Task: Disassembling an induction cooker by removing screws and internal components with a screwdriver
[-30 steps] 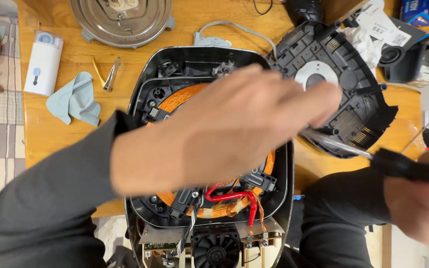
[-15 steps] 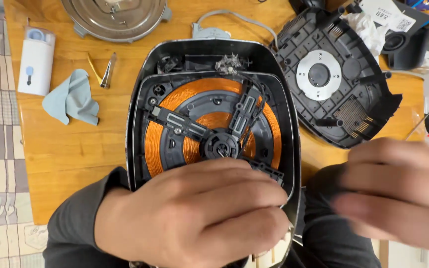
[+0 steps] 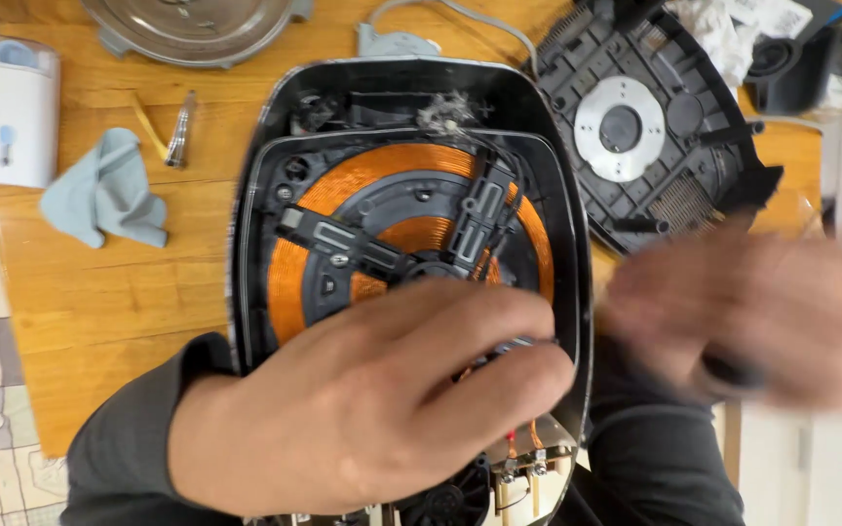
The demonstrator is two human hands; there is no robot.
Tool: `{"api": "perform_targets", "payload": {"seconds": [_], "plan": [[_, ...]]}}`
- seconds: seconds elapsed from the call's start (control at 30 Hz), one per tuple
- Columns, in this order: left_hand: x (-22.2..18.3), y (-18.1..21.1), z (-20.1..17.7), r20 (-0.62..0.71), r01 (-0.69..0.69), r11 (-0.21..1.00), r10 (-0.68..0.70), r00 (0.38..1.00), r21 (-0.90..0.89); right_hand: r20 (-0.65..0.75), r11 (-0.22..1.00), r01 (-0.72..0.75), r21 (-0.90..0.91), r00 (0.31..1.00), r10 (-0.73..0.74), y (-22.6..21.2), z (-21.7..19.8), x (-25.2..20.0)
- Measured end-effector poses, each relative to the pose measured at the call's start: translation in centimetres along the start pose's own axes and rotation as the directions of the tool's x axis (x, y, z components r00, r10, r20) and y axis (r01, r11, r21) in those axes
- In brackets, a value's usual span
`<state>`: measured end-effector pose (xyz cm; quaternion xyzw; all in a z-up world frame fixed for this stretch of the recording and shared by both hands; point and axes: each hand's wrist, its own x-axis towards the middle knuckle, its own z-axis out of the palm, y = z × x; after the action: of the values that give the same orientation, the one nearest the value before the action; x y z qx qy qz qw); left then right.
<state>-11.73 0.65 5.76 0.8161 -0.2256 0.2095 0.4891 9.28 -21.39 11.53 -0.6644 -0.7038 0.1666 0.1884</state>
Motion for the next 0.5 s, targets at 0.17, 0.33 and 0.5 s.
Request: {"api": "perform_targets", "payload": {"seconds": [0.17, 0.33, 0.5], "plan": [[0.3, -1.3, 1.0, 0.100, -0.011, 0.963, -0.016, 0.995, 0.269, -0.346, 0.787, -0.613, -0.068, 0.755, 0.557, 15.2, 2.0, -5.8], [0.6, -1.7, 0.9, 0.170, -0.012, 0.954, -0.041, 0.985, 0.299, -0.161, 0.434, -0.732, -0.526, 0.586, 0.794, 26.8, 4.4, -5.5], [0.3, -2.0, 0.7, 0.187, 0.018, 0.954, -0.077, 0.979, 0.298, -0.065, 0.400, -0.748, -0.530, 0.506, 0.860, 29.5, 6.3, -4.4]]}}
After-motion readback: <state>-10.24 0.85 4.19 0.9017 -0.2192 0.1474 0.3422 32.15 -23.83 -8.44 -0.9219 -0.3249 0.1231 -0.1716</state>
